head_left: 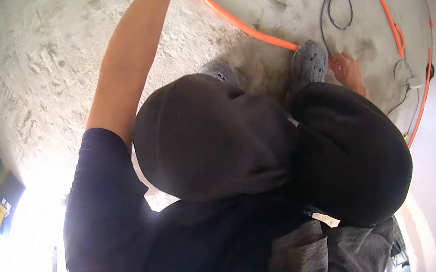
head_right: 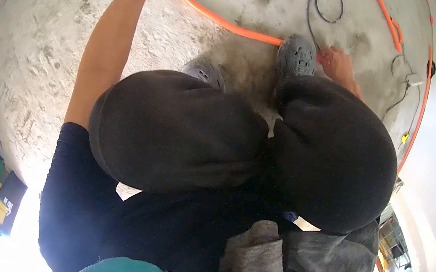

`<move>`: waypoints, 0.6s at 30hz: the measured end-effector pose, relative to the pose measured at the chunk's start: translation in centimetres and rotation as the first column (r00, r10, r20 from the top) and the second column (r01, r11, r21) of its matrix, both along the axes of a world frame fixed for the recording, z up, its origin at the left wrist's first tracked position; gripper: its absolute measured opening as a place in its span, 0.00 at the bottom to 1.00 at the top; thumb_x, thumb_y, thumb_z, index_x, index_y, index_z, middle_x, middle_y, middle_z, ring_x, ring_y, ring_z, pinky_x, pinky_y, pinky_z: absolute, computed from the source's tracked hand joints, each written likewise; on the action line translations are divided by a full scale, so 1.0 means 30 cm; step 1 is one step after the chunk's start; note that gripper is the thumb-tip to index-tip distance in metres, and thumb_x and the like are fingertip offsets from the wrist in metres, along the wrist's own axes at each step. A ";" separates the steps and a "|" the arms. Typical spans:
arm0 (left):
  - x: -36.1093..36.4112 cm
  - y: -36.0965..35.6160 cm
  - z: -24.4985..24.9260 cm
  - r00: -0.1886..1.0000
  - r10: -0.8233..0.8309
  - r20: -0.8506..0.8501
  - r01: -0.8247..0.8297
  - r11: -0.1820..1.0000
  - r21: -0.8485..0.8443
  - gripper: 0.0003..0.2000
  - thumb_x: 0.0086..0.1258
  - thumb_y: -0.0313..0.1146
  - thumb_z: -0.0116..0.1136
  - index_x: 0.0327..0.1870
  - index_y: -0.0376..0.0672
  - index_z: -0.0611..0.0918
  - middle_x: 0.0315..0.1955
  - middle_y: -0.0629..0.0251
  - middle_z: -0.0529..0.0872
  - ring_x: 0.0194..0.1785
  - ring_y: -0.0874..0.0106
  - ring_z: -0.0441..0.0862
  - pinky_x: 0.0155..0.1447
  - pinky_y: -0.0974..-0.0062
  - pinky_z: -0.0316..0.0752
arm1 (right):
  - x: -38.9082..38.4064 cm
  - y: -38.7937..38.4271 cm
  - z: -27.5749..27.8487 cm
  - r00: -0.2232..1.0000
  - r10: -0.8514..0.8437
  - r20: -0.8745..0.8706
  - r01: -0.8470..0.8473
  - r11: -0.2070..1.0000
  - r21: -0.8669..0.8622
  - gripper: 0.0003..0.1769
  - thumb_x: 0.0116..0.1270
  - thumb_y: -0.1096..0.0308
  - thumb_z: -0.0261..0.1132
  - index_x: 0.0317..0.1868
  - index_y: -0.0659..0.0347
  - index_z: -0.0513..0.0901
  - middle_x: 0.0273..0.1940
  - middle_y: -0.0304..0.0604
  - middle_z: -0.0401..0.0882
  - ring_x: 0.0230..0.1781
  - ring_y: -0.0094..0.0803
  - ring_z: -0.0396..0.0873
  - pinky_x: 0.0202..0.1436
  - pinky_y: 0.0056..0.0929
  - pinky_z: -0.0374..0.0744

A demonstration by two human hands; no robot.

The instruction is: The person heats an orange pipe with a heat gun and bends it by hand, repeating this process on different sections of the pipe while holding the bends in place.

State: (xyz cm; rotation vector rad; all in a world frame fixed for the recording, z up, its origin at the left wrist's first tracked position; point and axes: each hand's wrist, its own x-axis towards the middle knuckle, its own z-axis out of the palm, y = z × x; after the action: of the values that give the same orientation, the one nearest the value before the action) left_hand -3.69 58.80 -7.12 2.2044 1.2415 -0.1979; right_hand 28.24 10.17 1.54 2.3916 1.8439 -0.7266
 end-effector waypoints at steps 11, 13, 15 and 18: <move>-0.003 -0.037 0.052 0.983 0.176 0.056 -0.171 0.981 -0.088 0.15 0.59 0.37 0.68 0.25 0.30 0.89 0.17 0.49 0.87 0.24 0.59 0.90 0.36 0.61 0.86 | -0.011 -0.027 -0.008 1.000 -0.001 0.013 0.001 1.000 0.021 0.10 0.68 0.62 0.72 0.45 0.56 0.85 0.40 0.48 0.85 0.38 0.54 0.85 0.42 0.49 0.81; -0.008 -0.028 0.052 0.985 0.165 0.045 -0.161 0.984 -0.072 0.15 0.60 0.37 0.68 0.26 0.28 0.88 0.18 0.49 0.87 0.25 0.59 0.90 0.36 0.61 0.86 | -0.001 -0.017 -0.008 1.000 -0.003 0.001 0.003 1.000 -0.014 0.10 0.68 0.62 0.72 0.45 0.56 0.85 0.40 0.49 0.85 0.39 0.55 0.85 0.43 0.49 0.81; -0.008 -0.027 0.059 0.993 0.115 0.016 -0.114 0.990 -0.081 0.16 0.61 0.38 0.68 0.26 0.28 0.88 0.19 0.48 0.87 0.25 0.59 0.90 0.36 0.62 0.85 | -0.007 0.002 0.013 1.000 -0.005 -0.011 0.005 0.998 -0.056 0.10 0.68 0.63 0.71 0.45 0.56 0.85 0.40 0.50 0.85 0.40 0.55 0.85 0.44 0.50 0.81; -0.004 -0.025 0.074 0.985 0.174 0.020 -0.170 0.978 -0.121 0.18 0.61 0.41 0.69 0.26 0.30 0.89 0.19 0.48 0.88 0.26 0.59 0.90 0.36 0.62 0.86 | 0.009 0.027 0.016 0.999 0.023 -0.032 -0.027 0.995 -0.100 0.08 0.68 0.64 0.70 0.44 0.57 0.86 0.41 0.52 0.84 0.43 0.57 0.84 0.46 0.51 0.81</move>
State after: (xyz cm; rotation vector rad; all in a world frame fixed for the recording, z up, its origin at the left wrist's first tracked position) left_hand -3.80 58.05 -4.89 1.9805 1.3604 -0.1637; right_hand 28.51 10.98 2.01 2.3042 1.7988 -0.8375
